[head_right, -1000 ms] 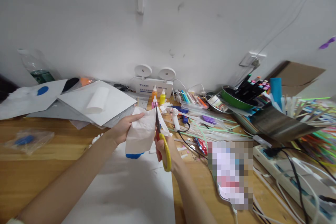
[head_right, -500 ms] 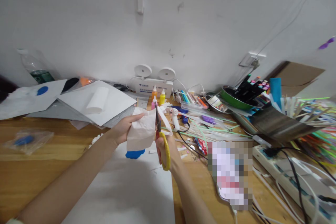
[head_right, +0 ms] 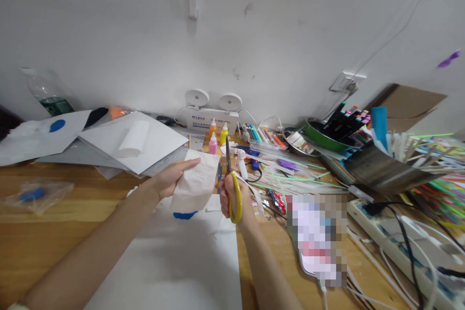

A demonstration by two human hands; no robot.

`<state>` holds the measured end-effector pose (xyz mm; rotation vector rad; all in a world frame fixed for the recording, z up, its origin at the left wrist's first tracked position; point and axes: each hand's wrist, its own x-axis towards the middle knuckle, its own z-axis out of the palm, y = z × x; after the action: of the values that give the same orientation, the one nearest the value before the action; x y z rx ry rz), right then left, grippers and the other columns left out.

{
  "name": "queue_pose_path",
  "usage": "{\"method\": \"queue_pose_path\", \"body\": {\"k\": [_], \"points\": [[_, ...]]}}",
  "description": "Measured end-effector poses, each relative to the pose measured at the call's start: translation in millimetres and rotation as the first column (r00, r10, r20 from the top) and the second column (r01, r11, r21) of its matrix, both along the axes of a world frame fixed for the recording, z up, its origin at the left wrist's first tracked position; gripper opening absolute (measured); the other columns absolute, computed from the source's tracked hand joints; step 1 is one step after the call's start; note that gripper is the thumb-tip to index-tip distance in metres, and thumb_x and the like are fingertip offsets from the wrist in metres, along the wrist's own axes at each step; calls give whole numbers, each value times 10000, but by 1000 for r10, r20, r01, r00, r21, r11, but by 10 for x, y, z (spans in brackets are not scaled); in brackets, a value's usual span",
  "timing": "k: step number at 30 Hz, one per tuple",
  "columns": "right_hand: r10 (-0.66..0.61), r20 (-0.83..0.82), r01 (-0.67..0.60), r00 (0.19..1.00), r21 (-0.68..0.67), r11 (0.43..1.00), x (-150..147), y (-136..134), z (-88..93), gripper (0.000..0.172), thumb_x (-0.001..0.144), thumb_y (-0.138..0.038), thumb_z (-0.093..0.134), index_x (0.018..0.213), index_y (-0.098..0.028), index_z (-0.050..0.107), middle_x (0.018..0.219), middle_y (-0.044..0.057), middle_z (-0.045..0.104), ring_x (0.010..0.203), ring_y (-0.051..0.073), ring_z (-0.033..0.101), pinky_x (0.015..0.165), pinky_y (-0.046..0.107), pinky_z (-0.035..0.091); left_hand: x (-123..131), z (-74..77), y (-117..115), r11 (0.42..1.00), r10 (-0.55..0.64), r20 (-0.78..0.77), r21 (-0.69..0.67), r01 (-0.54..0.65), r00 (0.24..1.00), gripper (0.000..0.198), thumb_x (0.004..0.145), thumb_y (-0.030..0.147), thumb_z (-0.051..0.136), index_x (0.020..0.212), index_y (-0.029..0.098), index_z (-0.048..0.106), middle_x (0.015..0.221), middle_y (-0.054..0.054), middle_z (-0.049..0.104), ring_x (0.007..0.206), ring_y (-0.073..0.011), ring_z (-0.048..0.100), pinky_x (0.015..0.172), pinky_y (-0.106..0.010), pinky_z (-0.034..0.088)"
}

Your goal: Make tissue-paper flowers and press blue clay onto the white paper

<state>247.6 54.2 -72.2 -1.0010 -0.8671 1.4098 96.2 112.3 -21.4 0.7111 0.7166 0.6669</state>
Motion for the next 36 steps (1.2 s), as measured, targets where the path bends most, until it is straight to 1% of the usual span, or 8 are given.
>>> {"method": "queue_pose_path", "body": {"k": [6, 11, 15, 19, 22, 30, 33, 36], "points": [[-125, 59, 127, 990, -19, 992, -42, -24, 98, 330, 602, -389, 678, 563, -194, 414, 260, -136, 294, 194, 29, 239, 190, 134, 223, 38, -52, -66, 997, -35, -121, 59, 42, 992, 205, 703, 253, 631, 861, 124, 609, 773, -87, 693, 705, -194, 638, 650, -289, 480], [-271, -36, 270, 962, -37, 962, 4, 25, 116, 359, 595, -354, 654, 521, -210, 334, 270, -142, 266, 196, 23, 220, 186, 125, 196, 53, -79, -114, 958, -222, -159, 146, 246, 962, 296, 650, 296, 677, 878, 114, 625, 858, -106, 678, 761, -190, 626, 666, -259, 468], [-365, -69, 366, 929, 3, 931, 96, 54, 167, 305, 638, -379, 620, 559, -207, 380, 307, -136, 259, 213, 27, 237, 201, 127, 203, 90, -109, -132, 944, -238, -167, 193, 268, 957, 201, 663, 237, 667, 817, 110, 643, 755, -83, 681, 660, -160, 622, 606, -237, 470], [-271, -100, 281, 957, 112, 953, 124, 82, 130, 316, 661, -497, 567, 720, -199, 481, 441, -92, 436, 291, 45, 365, 263, 152, 325, 58, -46, -60, 975, -39, -77, 214, 55, 996, 132, 700, 194, 629, 798, 106, 646, 690, -71, 683, 601, -149, 619, 596, -241, 486], [-134, 27, 129, 991, 147, 981, 70, 96, -8, 450, 629, -626, 516, 750, -196, 461, 577, -39, 537, 323, 57, 399, 271, 186, 350, -20, 60, 13, 951, 148, 29, 269, -150, 989, 131, 727, 172, 597, 835, 113, 644, 749, -75, 695, 674, -168, 638, 655, -255, 499], [80, 417, -175, 906, 194, 965, -157, -49, -299, 439, 700, -624, 460, 747, -189, 415, 650, -29, 453, 491, 81, 448, 393, 191, 362, -110, 226, 44, 864, 396, 163, 266, -427, 904, 131, 770, 122, 521, 833, 102, 634, 744, -65, 699, 784, -185, 647, 780, -291, 494], [120, 442, -243, 889, 233, 941, -201, -90, -268, 435, 734, -626, 413, 753, -192, 403, 646, -39, 405, 512, 85, 442, 436, 206, 378, -151, 256, 66, 830, 476, 182, 230, -508, 860, 96, 757, 120, 537, 798, 103, 622, 705, -56, 695, 784, -184, 649, 789, -297, 494], [151, 336, -250, 930, 274, 929, -238, -117, -212, 451, 724, -633, 433, 833, -196, 414, 648, -47, 378, 488, 76, 405, 443, 216, 398, -199, 266, 103, 802, 507, 217, 235, -549, 834, 74, 752, 118, 544, 762, 111, 617, 698, -43, 695, 770, -168, 651, 785, -274, 496]]}}
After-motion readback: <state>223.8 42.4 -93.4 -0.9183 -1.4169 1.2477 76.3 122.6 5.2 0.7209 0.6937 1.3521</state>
